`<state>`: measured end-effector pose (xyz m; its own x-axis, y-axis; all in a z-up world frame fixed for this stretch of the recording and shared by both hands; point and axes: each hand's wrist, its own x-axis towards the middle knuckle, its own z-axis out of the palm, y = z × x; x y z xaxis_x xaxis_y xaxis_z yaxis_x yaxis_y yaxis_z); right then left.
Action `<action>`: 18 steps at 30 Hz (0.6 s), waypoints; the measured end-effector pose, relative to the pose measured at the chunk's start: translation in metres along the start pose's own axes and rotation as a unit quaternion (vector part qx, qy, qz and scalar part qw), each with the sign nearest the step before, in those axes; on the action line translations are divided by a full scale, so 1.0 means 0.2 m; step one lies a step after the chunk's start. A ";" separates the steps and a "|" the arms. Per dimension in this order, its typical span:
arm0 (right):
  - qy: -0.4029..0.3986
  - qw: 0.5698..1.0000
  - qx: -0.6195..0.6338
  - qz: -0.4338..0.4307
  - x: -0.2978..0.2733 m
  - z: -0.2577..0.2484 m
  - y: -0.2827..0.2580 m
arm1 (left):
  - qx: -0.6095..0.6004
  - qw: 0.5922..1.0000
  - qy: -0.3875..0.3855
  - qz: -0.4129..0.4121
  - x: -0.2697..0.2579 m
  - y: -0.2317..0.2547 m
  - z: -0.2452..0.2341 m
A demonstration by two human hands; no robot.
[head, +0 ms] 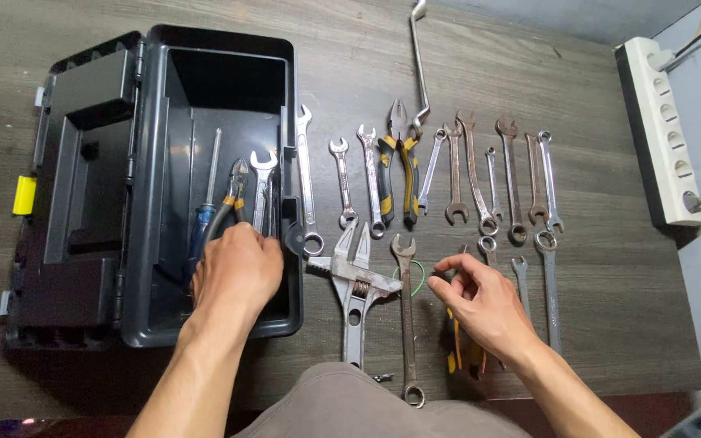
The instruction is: Organize various wrenches and pliers from a toolbox onto a desk.
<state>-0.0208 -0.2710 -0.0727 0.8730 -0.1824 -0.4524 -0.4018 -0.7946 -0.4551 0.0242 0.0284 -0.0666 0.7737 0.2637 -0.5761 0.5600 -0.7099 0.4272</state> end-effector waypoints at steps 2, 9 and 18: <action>0.002 1.000 0.005 -0.003 -0.01 0.00 0.00 | 0.013 1.000 -0.001 0.002 -0.01 0.00 0.00; 0.015 1.000 0.002 -0.023 0.00 0.01 0.03 | -0.059 0.986 0.133 0.087 -0.01 0.02 0.01; -0.064 0.980 0.187 -0.009 0.00 -0.07 -0.13 | -0.277 0.940 0.039 0.193 -0.16 0.34 0.00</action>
<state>-0.0065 -0.2594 -0.0502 0.8483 -0.0764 -0.5239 -0.4808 -0.5256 -0.7019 0.0373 -0.0289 -0.0182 0.9584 0.1184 -0.2599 0.2845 -0.3182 0.9043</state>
